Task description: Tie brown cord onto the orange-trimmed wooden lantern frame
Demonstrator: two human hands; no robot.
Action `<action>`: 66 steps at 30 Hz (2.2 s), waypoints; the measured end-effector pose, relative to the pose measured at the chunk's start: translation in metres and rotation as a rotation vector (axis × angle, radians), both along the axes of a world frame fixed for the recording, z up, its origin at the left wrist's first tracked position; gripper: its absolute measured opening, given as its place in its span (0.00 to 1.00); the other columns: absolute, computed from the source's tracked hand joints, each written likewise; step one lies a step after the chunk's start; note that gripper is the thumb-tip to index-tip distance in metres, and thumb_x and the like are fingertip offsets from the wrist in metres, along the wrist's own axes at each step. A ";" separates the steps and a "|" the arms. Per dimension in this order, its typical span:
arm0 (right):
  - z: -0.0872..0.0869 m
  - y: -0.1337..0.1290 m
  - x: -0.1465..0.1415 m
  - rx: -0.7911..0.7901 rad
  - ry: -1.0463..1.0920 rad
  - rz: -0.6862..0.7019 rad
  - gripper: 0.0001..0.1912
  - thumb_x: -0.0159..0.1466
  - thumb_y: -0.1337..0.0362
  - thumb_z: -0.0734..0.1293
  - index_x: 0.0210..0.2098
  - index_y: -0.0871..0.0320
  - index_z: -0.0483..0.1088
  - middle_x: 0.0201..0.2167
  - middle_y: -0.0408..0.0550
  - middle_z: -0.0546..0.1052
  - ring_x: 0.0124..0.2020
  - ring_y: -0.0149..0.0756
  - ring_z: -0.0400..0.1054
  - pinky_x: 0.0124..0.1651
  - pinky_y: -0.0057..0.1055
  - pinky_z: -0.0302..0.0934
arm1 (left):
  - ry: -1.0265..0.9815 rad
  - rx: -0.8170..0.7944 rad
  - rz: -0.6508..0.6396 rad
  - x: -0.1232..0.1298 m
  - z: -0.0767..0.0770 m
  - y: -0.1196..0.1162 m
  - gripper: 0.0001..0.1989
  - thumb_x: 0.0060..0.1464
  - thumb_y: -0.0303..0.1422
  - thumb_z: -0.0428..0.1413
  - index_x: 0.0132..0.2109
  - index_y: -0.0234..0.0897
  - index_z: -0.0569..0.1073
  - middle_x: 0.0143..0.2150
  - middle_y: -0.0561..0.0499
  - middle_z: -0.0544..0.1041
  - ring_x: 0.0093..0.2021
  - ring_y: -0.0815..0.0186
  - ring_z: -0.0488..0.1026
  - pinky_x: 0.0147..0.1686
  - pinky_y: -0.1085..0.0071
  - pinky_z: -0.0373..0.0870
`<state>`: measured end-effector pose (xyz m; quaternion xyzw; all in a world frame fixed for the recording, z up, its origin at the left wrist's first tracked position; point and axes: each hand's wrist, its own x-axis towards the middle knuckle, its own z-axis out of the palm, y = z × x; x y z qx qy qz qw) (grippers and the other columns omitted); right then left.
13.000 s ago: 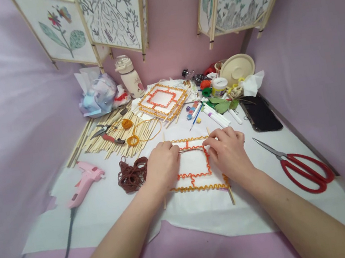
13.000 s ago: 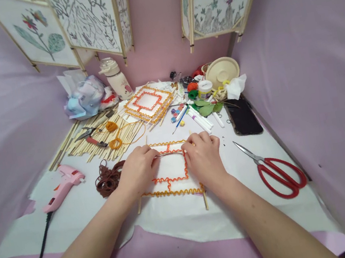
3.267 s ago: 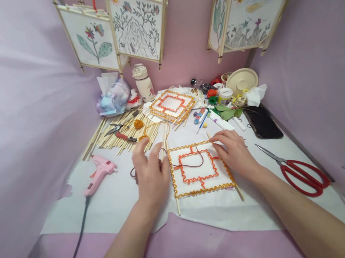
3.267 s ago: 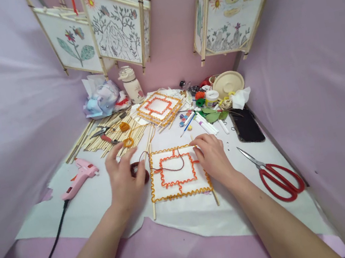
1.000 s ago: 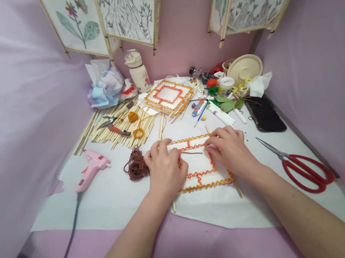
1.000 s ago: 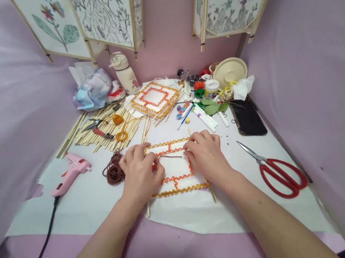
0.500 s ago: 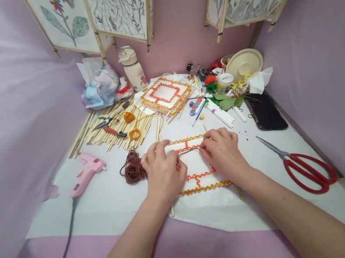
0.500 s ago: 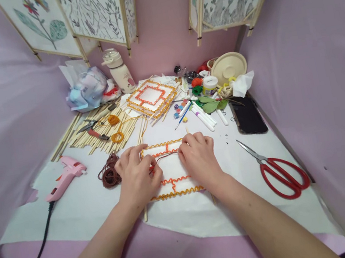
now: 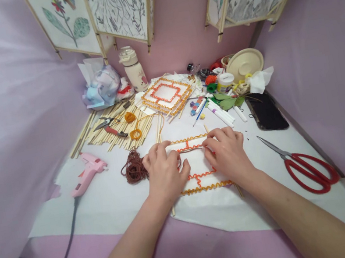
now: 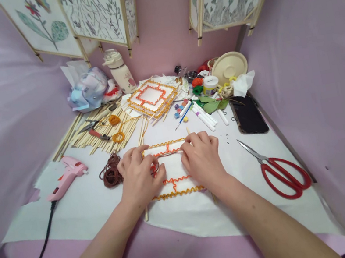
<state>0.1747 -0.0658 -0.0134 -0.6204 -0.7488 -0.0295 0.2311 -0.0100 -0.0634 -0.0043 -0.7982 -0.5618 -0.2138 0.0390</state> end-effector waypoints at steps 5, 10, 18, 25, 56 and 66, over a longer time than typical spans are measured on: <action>-0.002 0.001 0.002 -0.032 0.021 0.033 0.08 0.62 0.68 0.64 0.35 0.53 0.75 0.43 0.50 0.72 0.46 0.45 0.57 0.44 0.42 0.45 | -0.028 0.009 -0.031 0.001 -0.003 0.000 0.08 0.56 0.33 0.54 0.32 0.39 0.76 0.56 0.45 0.71 0.58 0.49 0.61 0.50 0.49 0.55; -0.004 0.000 0.001 -0.059 0.049 0.076 0.09 0.61 0.70 0.64 0.33 0.53 0.76 0.44 0.49 0.72 0.47 0.45 0.57 0.46 0.43 0.45 | -0.063 0.031 -0.123 0.000 -0.004 0.000 0.11 0.57 0.31 0.53 0.28 0.38 0.76 0.54 0.47 0.74 0.56 0.52 0.63 0.51 0.51 0.56; -0.002 0.002 0.005 0.042 0.188 0.000 0.11 0.61 0.72 0.61 0.35 0.54 0.75 0.43 0.50 0.73 0.47 0.44 0.59 0.46 0.42 0.47 | -0.124 0.091 -0.060 -0.004 -0.002 0.004 0.10 0.56 0.30 0.54 0.27 0.37 0.73 0.49 0.48 0.77 0.53 0.55 0.67 0.49 0.53 0.55; -0.010 0.008 0.006 0.039 0.402 -0.064 0.13 0.61 0.72 0.59 0.37 0.53 0.73 0.42 0.49 0.73 0.47 0.44 0.61 0.49 0.43 0.49 | -0.156 0.066 -0.022 -0.003 -0.004 0.003 0.02 0.56 0.30 0.54 0.36 0.38 0.71 0.49 0.46 0.76 0.54 0.56 0.66 0.49 0.55 0.55; -0.011 0.012 0.007 0.047 0.551 -0.049 0.13 0.59 0.72 0.57 0.34 0.55 0.73 0.40 0.48 0.73 0.47 0.44 0.62 0.50 0.41 0.50 | -0.203 0.184 -0.054 -0.007 -0.003 0.004 0.06 0.55 0.30 0.55 0.32 0.40 0.76 0.46 0.48 0.78 0.51 0.57 0.68 0.49 0.55 0.55; -0.017 0.016 0.013 0.075 0.623 -0.057 0.13 0.56 0.71 0.57 0.33 0.56 0.73 0.38 0.48 0.73 0.46 0.44 0.61 0.51 0.41 0.51 | -0.396 0.453 0.265 -0.067 0.004 -0.020 0.06 0.56 0.29 0.54 0.37 0.39 0.76 0.41 0.48 0.77 0.47 0.59 0.69 0.52 0.59 0.56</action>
